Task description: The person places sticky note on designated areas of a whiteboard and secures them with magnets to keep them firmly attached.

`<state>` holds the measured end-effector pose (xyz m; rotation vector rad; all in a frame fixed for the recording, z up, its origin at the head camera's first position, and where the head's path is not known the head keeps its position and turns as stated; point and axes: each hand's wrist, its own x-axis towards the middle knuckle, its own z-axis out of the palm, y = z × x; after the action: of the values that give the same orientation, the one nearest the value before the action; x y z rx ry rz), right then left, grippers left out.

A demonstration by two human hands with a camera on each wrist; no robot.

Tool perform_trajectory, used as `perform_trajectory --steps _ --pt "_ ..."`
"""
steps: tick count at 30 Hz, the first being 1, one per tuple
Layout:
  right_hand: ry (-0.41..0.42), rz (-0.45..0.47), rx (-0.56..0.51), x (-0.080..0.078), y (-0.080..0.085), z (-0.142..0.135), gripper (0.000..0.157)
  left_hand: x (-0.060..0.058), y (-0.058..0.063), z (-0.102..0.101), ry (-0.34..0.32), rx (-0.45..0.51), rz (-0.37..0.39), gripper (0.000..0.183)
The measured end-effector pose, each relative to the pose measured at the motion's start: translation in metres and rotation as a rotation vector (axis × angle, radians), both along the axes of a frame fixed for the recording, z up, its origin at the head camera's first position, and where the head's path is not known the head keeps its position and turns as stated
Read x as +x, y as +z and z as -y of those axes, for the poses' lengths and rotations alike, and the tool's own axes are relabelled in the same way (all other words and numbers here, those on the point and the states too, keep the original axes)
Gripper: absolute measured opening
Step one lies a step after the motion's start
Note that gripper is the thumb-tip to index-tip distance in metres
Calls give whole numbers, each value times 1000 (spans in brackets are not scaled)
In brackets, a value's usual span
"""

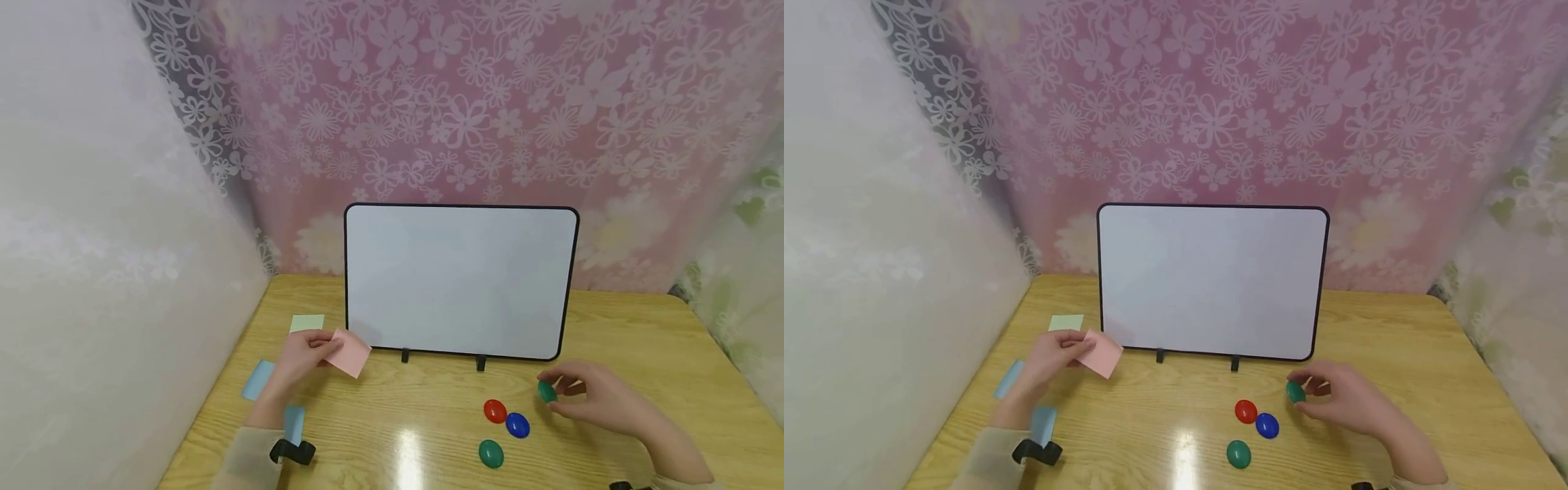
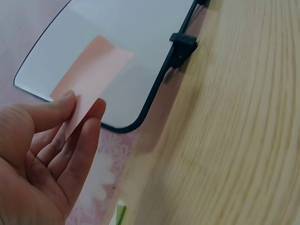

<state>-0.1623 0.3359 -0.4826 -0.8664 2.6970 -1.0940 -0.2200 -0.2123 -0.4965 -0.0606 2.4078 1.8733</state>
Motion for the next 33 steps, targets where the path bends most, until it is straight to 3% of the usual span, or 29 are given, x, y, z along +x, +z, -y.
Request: perform_trajectory --steps 15,22,27,33 --pt "-4 -259 -52 -25 12 43 44 -2 11 -48 53 166 -72 29" --pt "-22 -342 -56 -40 19 65 45 -7 15 -69 64 182 -107 25" --pt "-27 -393 -54 -50 22 80 44 -11 14 -81 59 253 -143 20" --pt "-30 -437 -89 -60 25 94 43 -14 16 -91 54 288 -129 24"
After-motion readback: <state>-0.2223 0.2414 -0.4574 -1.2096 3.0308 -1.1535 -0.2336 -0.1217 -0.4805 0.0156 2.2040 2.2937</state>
